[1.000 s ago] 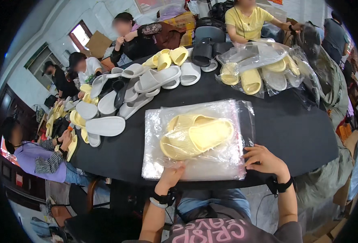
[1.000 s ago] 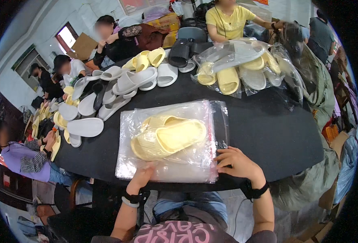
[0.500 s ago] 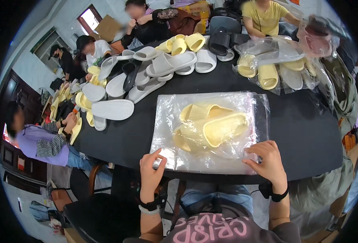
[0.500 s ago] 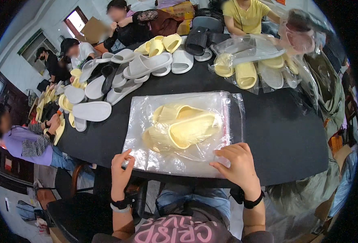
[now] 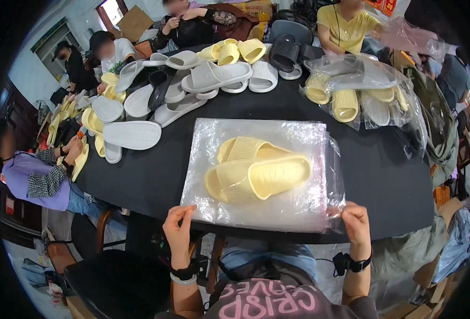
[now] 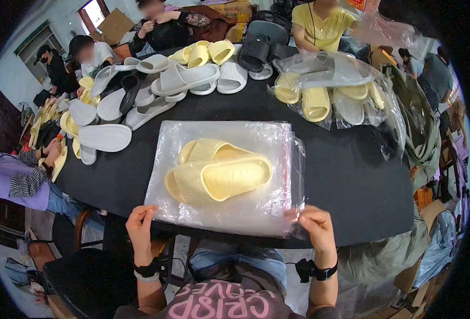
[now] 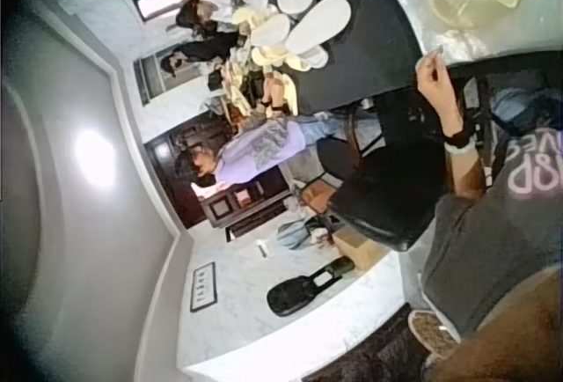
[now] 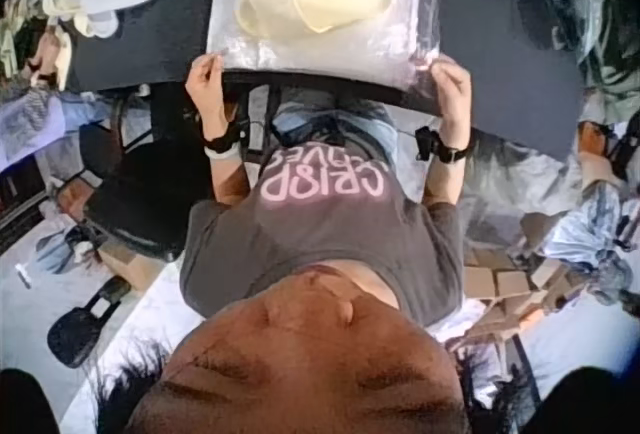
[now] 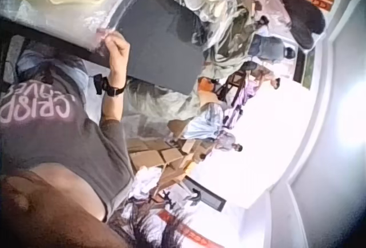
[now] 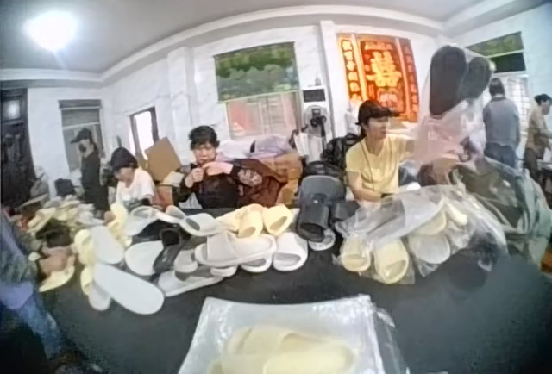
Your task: The person places pairs of slippers into clear plastic bags at a table. The person handles white, black, and yellow slippers, placing them into bags and setting the packaged pairs aside. Other people at the table perform similar packaging tasks.
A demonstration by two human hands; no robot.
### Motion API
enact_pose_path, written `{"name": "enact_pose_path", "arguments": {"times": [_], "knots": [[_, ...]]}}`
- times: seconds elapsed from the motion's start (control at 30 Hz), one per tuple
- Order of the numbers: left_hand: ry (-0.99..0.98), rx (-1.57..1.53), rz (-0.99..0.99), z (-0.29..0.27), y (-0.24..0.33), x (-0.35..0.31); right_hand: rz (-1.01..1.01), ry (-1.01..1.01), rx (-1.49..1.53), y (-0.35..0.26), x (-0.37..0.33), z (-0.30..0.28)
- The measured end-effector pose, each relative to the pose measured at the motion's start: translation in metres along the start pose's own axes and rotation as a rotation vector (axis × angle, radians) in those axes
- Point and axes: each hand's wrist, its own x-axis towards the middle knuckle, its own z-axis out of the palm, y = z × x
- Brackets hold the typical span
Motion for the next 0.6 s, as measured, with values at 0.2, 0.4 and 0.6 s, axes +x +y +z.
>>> {"name": "enact_pose_path", "arguments": {"times": [0.2, 0.4, 0.6], "knots": [[-0.106, 0.650, 0.389, -0.020, 0.003, -0.005, 0.107, -0.481, -0.111, -0.014, 0.024, -0.018], [-0.160, 0.450, 0.437, 0.018, 0.049, 0.011, -0.349, -0.590, -1.128, -0.019, 0.107, 0.025], [-0.334, 0.442, 0.445, 0.052, 0.038, 0.027, -0.620, -0.510, -1.392, -0.010, 0.153, 0.074]]}}
